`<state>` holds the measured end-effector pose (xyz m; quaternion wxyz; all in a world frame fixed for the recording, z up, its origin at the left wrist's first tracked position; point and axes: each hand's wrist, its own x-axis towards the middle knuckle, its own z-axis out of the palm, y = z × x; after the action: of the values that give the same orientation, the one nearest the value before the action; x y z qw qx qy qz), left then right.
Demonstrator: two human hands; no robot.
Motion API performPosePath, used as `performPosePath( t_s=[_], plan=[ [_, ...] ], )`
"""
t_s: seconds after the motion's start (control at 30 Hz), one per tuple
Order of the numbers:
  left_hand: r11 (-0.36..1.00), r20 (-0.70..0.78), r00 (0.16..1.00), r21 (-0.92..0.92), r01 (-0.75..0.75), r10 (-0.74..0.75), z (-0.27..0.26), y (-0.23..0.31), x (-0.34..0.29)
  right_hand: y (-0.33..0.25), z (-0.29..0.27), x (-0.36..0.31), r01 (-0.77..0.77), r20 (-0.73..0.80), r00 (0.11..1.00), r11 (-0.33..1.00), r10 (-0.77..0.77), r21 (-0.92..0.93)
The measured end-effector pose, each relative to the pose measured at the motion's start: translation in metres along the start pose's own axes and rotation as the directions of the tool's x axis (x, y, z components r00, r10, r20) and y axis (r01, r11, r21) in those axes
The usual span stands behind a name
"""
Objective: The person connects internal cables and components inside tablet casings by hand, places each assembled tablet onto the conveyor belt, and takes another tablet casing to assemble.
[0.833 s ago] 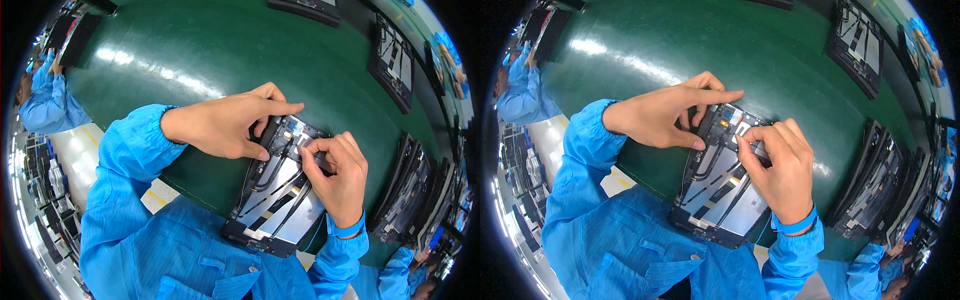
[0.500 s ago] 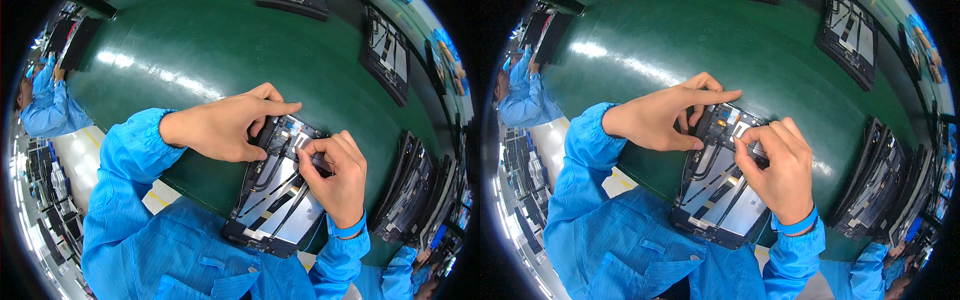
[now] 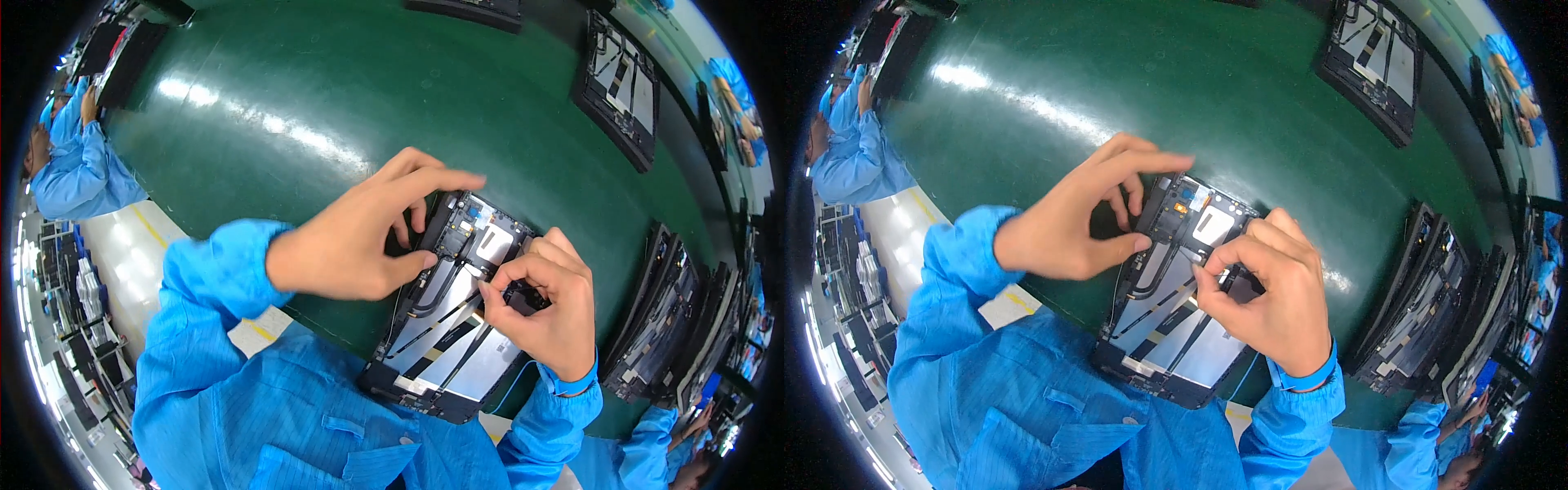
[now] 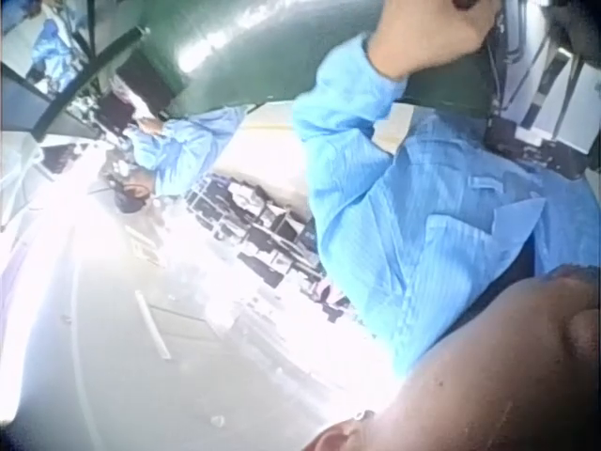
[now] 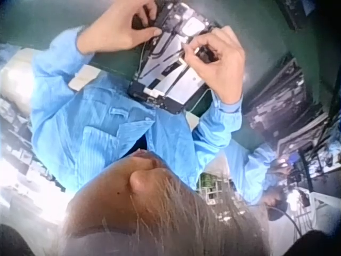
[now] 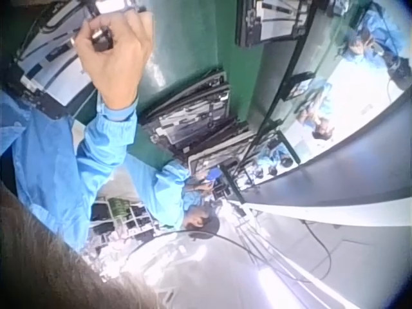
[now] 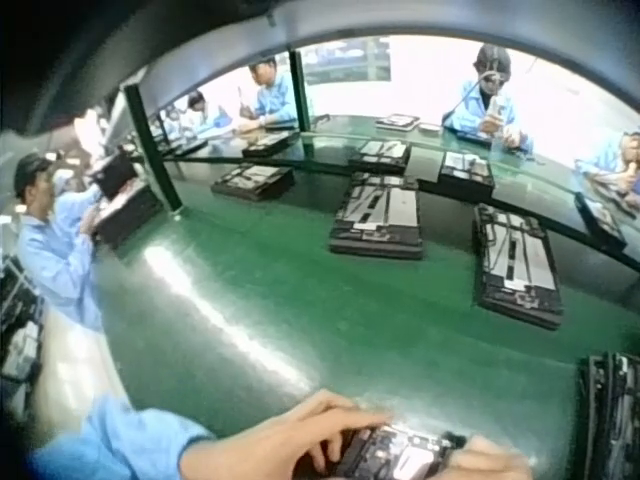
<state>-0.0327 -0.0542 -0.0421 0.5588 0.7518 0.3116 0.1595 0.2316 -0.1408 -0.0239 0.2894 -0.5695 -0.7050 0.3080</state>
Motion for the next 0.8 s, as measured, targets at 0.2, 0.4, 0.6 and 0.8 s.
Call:
performPosePath(
  t_s=[0.2, 0.4, 0.6, 0.8],
  plan=[
    [0.905, -0.308, 0.878, 0.336, -0.259, 0.366, 0.034, -0.011, -0.026, 0.006, 0.004, -0.001, 0.115, 0.035, 0.993, 0.992, -0.114, -0.054],
    [0.824, -0.239, 0.858, 0.478, -0.304, 0.455, 0.038, -0.005, -0.026, 0.004, 0.005, -0.002, 0.102, 0.020, 0.995, 0.992, -0.101, -0.075],
    [0.703, -0.128, 0.855, 0.636, -0.318, 0.502, 0.043, 0.001, -0.027, 0.005, 0.005, -0.009, 0.120, -0.057, 0.991, 0.993, -0.120, -0.002],
    [0.594, -0.021, 0.865, 0.735, -0.327, 0.502, 0.042, 0.008, -0.032, -0.004, -0.010, -0.026, 0.039, -0.174, 0.983, 0.989, -0.064, -0.142]
  ],
)
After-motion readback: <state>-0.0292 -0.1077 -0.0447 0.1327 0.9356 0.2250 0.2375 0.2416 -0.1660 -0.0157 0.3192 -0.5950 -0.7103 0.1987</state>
